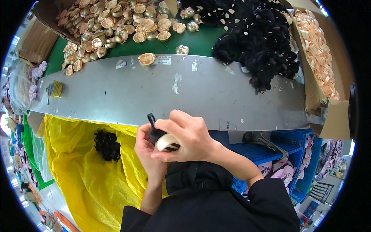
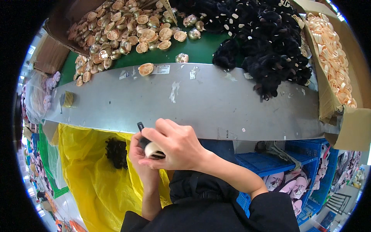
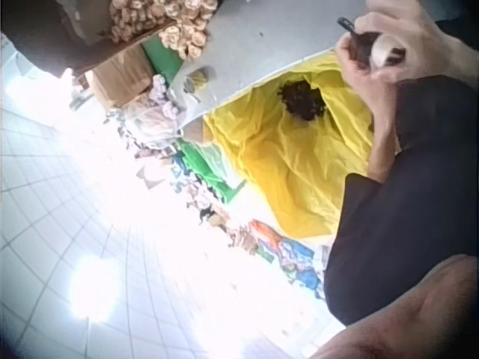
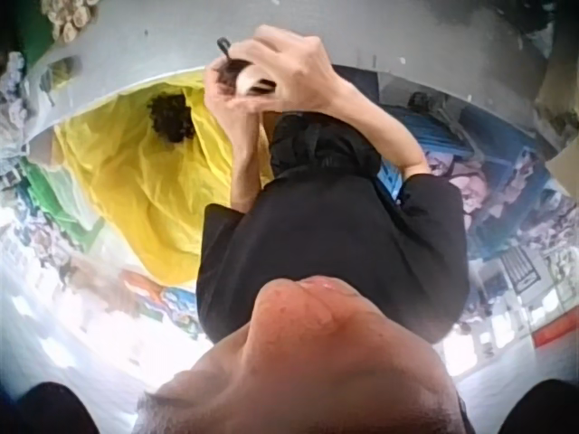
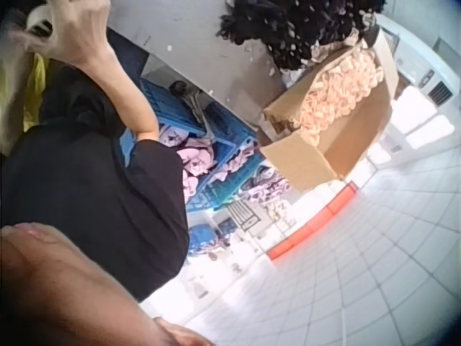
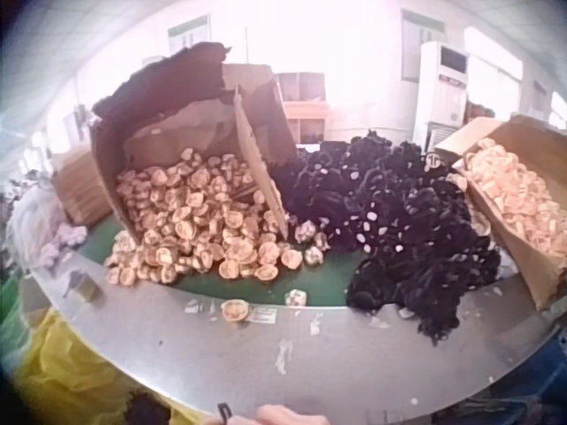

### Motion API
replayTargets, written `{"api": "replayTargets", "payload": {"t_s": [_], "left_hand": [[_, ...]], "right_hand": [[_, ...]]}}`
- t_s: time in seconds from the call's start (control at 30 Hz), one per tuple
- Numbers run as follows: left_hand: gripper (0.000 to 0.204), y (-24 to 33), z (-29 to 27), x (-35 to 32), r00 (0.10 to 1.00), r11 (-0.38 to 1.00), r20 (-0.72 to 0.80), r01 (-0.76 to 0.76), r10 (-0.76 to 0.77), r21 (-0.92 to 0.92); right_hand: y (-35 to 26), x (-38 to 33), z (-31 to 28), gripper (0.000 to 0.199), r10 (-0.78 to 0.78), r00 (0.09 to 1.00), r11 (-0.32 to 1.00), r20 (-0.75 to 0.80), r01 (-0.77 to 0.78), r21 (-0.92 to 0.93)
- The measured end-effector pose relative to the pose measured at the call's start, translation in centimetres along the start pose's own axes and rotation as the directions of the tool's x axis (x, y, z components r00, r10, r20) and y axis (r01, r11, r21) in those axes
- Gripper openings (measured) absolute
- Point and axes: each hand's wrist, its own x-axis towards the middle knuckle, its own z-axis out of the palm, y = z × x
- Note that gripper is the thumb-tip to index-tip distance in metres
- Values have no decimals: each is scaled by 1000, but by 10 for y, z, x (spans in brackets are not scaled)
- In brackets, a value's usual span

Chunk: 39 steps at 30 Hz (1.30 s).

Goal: The person repeatedly picks small black plush toys and round beige inserts from a table, inserts the round pieces into the plush toys by hand, and places the assembled items into a yellow bag. The process continues with multiple units throughout the clip.

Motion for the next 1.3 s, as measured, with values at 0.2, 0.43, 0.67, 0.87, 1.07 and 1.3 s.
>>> {"api": "replayTargets", "payload": {"t_s": [0.2,0.43,0.67,0.87,1.07,1.3], "left_hand": [[21,-4,2,-2,960,892,211,252,-183,-374],[27,-7,6,-12,973,878,230,118,-9,-465],[17,-14,-2,-2,938,904,122,-346,325,249],[18,-19,-1,-1,899,823,101,-431,426,370],[15,-6,20,-3,849,739,138,-514,510,436],[15,10,7,-2,815,708,233,-577,530,408]], "right_hand": [[0,-6,1,37,-4,995,1000,-98,7,30],[-1,0,-6,19,-27,978,996,-206,8,-90],[9,-8,16,16,-131,958,930,-256,29,-366],[5,-13,8,23,51,959,998,-280,-55,-9],[5,-11,7,33,83,896,995,-436,-54,79],[12,-3,18,43,109,903,990,-415,-61,128]]}}
